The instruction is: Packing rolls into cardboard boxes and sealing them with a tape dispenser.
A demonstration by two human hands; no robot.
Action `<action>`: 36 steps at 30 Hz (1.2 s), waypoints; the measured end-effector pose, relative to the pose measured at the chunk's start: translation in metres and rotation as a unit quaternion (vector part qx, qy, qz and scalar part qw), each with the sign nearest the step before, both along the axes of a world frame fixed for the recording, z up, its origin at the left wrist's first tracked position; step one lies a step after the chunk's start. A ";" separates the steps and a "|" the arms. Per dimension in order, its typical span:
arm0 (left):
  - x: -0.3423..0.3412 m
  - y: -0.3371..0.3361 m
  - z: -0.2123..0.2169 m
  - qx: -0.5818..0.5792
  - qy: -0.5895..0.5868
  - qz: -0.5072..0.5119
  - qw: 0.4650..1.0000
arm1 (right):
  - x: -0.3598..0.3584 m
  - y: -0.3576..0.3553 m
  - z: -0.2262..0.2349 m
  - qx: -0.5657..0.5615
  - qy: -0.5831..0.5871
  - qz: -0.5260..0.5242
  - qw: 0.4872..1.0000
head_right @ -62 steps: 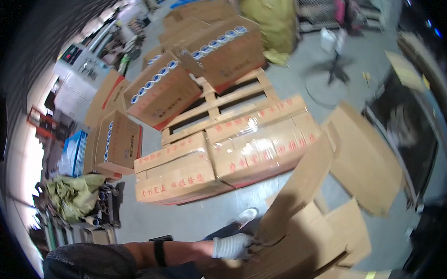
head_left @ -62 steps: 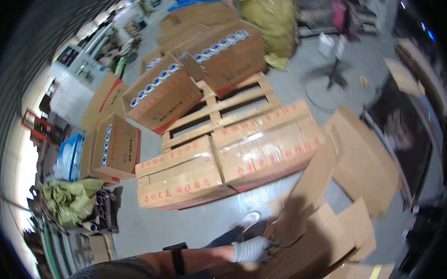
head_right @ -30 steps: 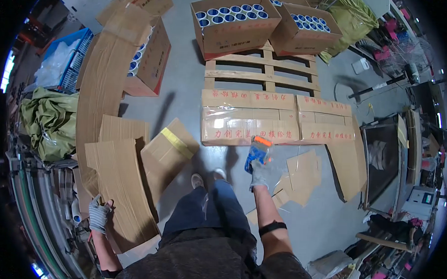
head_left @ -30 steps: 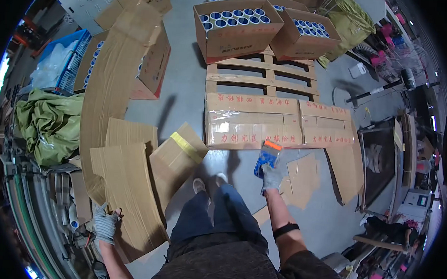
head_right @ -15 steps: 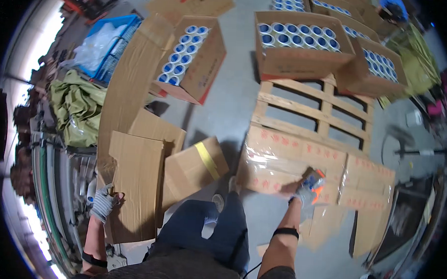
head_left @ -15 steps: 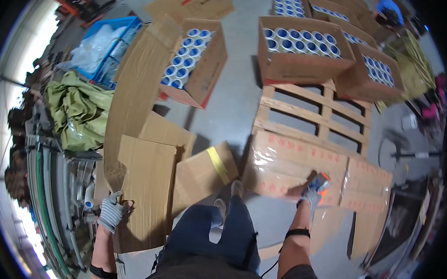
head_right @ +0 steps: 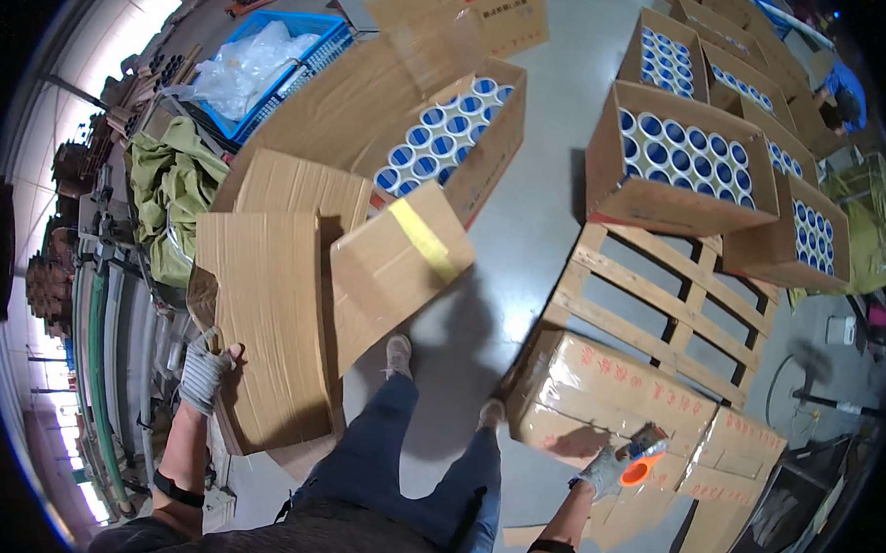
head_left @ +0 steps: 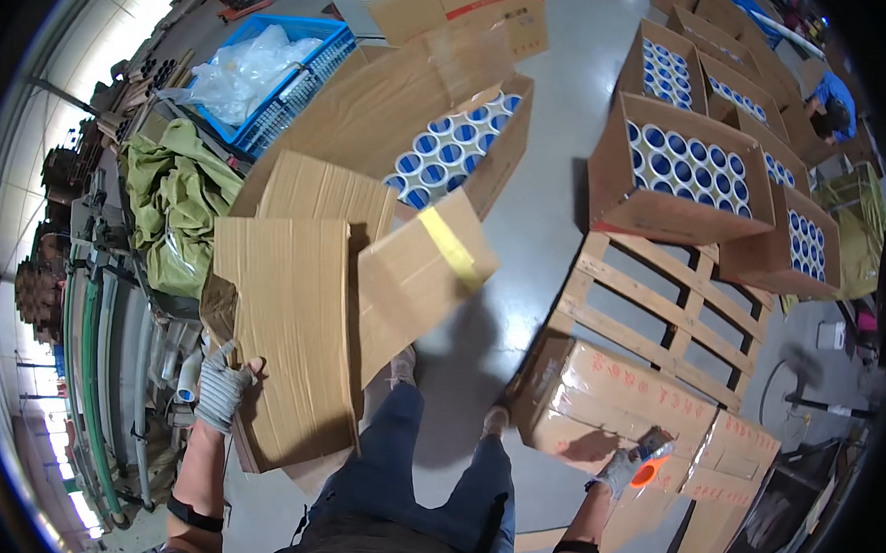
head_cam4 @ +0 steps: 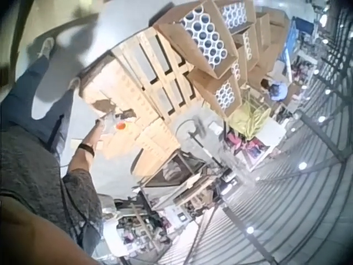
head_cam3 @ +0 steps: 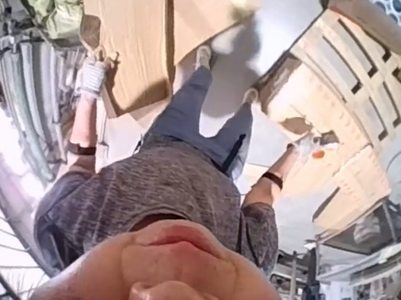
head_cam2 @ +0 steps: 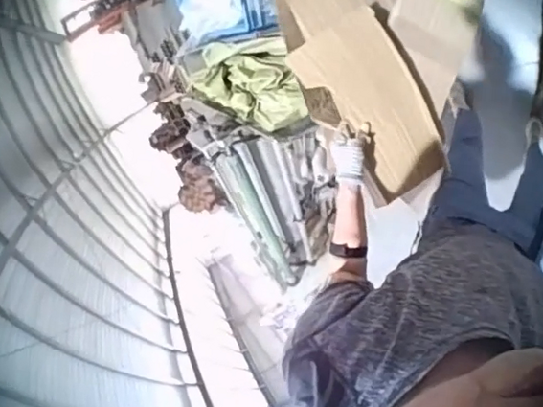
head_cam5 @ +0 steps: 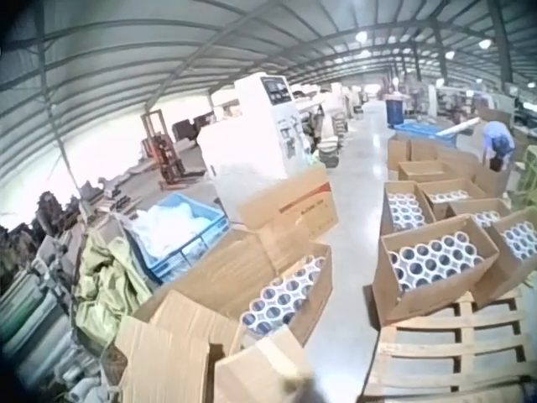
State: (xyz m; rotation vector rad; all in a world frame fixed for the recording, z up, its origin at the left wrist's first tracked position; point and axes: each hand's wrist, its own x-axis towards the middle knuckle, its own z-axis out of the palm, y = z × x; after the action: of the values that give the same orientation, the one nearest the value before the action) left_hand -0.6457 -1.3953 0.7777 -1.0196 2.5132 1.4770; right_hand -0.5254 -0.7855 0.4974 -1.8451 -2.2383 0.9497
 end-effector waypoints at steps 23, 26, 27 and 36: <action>-0.710 -0.351 -0.086 -0.316 0.010 -0.308 0.897 | -0.456 -0.508 -0.105 -0.290 -0.054 0.386 0.874; -0.790 -0.315 -0.126 -0.254 0.004 -0.361 0.897 | -0.521 -0.547 -0.174 -0.305 -0.014 0.220 0.927; -0.807 -0.330 -0.138 -0.260 -0.009 -0.363 0.894 | -0.551 -0.575 -0.164 -0.317 -0.021 0.217 0.923; -1.008 -0.547 -0.396 -0.142 -0.102 -0.275 0.945 | -0.709 -0.600 -0.198 -0.038 0.127 0.071 0.989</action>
State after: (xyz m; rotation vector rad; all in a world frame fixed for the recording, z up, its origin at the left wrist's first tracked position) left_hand -1.6538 -1.9425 0.3813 -0.3967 2.5955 0.8290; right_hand -1.2347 -1.3854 0.2991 -1.5071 -2.2253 1.2324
